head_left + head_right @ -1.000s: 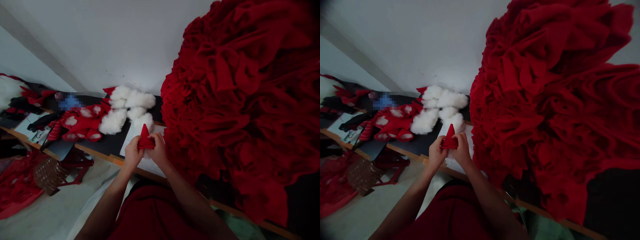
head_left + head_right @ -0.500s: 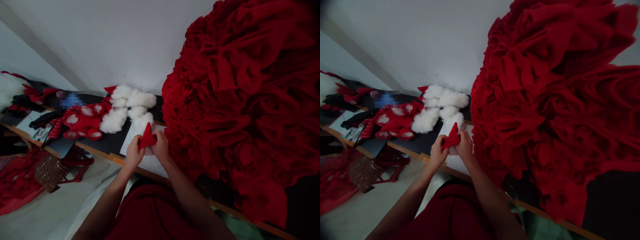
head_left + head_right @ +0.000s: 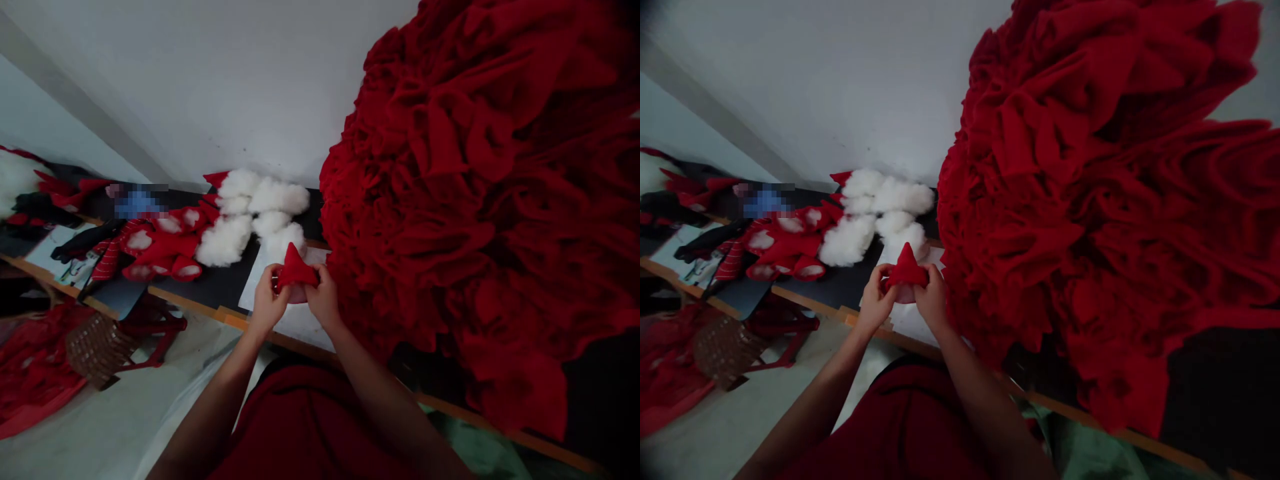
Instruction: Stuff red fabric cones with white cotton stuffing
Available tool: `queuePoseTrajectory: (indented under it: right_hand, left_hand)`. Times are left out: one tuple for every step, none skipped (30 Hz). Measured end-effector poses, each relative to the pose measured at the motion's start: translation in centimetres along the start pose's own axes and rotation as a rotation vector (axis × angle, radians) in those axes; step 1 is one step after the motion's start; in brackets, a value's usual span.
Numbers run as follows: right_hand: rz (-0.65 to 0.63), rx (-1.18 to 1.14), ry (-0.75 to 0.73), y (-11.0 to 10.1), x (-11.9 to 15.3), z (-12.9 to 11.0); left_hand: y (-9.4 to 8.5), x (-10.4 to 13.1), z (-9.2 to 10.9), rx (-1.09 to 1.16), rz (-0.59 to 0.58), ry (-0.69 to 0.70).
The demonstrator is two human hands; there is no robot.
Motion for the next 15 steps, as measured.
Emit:
queuePoseTrajectory:
  right_hand:
    - [0.015,0.017,0.003,-0.1,-0.1,0.1]
    - [0.014,0.021,0.0,-0.1,-0.1,0.0]
    - [0.011,0.019,-0.011,0.0,0.0,-0.1]
    - [0.011,0.012,-0.03,0.1,0.1,-0.3]
    - [0.006,0.001,-0.055,0.3,0.3,-0.5]
    - [-0.005,-0.01,-0.084,0.5,0.5,-0.7]
    - [-0.019,-0.017,-0.118,0.7,0.7,-0.9]
    - [-0.031,-0.015,-0.151,0.8,0.8,-1.0]
    - [-0.036,-0.005,-0.175,0.9,0.9,-1.0]
    - [-0.028,0.006,-0.179,0.8,0.9,-0.9]
    - [-0.002,0.011,-0.161,0.7,0.8,-0.6]
    - [0.037,-0.001,-0.118,0.4,0.7,-0.2]
    - [0.073,-0.034,-0.065,0.3,0.5,0.3]
    - [0.103,-0.081,-0.012,0.1,0.4,0.7]
    - [0.123,-0.135,0.029,0.1,0.3,1.0]
  left_hand:
    - [0.1,0.2,0.0,0.048,-0.027,-0.016]
    - [0.1,0.3,0.0,0.066,-0.029,-0.03]
    - [0.0,0.4,-0.1,0.057,-0.004,-0.038]
    - [-0.1,0.3,-0.2,0.027,0.039,-0.039]
    - [-0.2,0.2,-0.2,-0.012,0.091,-0.035]
    - [-0.3,0.1,-0.3,-0.051,0.139,-0.028]
    - [-0.4,0.0,-0.5,-0.083,0.177,-0.017]
    - [-0.4,-0.2,-0.6,-0.108,0.199,-0.004]
    - [-0.4,-0.3,-0.6,-0.127,0.209,0.012]
    - [-0.3,-0.3,-0.7,-0.139,0.21,0.032]
    - [-0.2,-0.3,-0.8,-0.139,0.206,0.052]
    - [-0.2,-0.2,-0.8,-0.113,0.192,0.063]
    - [-0.1,-0.1,-0.9,-0.051,0.167,0.057]
    - [0.0,0.1,-1.0,0.052,0.13,0.032]
    - [0.0,0.2,-1.1,0.19,0.079,-0.017]
Point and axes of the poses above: each hand's wrist, its own x-axis away from the middle knuckle, its own y-axis out of the palm, z = x × y, the point moved 3 cm from there along -x, towards the middle knuckle, and after that the axes turned 9 degrees about -y, right-handed, at the moved point
